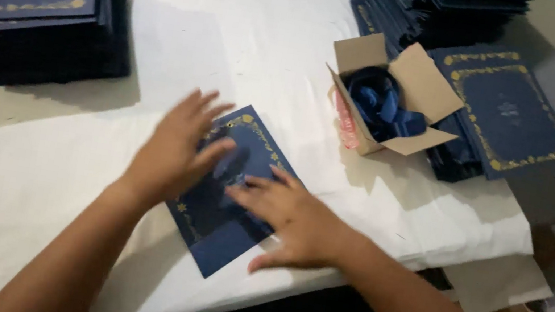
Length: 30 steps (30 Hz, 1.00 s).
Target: Threading a blue ribbon through holes in a blue gift bag to assemble the handles.
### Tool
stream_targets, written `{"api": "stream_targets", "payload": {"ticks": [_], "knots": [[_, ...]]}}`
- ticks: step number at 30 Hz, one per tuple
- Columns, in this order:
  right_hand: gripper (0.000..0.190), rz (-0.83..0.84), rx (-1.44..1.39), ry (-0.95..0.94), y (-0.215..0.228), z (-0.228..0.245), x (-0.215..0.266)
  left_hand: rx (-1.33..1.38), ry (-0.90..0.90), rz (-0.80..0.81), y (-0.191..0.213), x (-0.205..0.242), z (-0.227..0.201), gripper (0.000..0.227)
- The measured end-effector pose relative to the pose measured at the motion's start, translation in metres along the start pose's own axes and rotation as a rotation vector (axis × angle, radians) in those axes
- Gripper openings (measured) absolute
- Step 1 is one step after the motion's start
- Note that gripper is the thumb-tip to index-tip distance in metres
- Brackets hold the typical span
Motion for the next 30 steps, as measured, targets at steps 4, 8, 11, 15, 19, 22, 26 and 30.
{"api": "stream_targets", "payload": {"ticks": [4,8,11,15,19,22,26,30], "knots": [[0.064,-0.46,0.061,-0.091,0.085,-0.037,0.015,-0.284,-0.062,0.182,-0.041,-0.008,0.023,0.077],[0.021,-0.282,0.471,-0.803,0.136,-0.135,0.043,-0.2,-0.091,0.289,-0.038,-0.005,0.018,0.073],[0.033,-0.13,0.7,-0.864,0.146,-0.211,0.047,-0.176,-0.129,0.27,-0.035,-0.009,0.016,0.07],[0.04,0.049,0.791,-0.725,0.132,-0.273,0.031,-0.111,-0.235,0.122,-0.029,-0.004,0.017,0.059],[0.007,0.02,0.689,-0.599,0.115,-0.311,0.028,-0.065,-0.291,0.03,-0.018,0.0,0.01,0.052],[0.018,0.084,0.785,-0.591,0.129,-0.284,0.021,-0.07,-0.286,0.015,-0.009,0.003,0.012,0.049],[0.033,0.12,0.572,-0.882,0.172,-0.218,0.008,-0.019,-0.248,-0.041,0.0,0.004,0.017,0.037],[0.032,-0.087,0.329,-1.098,0.227,-0.14,0.011,-0.023,-0.236,-0.084,0.002,0.006,0.021,0.035]]}}
Point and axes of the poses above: each hand's wrist, its own x-axis away from the middle knuckle, its own y-axis out of the back of the hand, z = x × y, the point moved 2 cm from there along -x, towards the middle knuckle, and after that the axes turned 6 degrees about x, right-handed, at the moved point
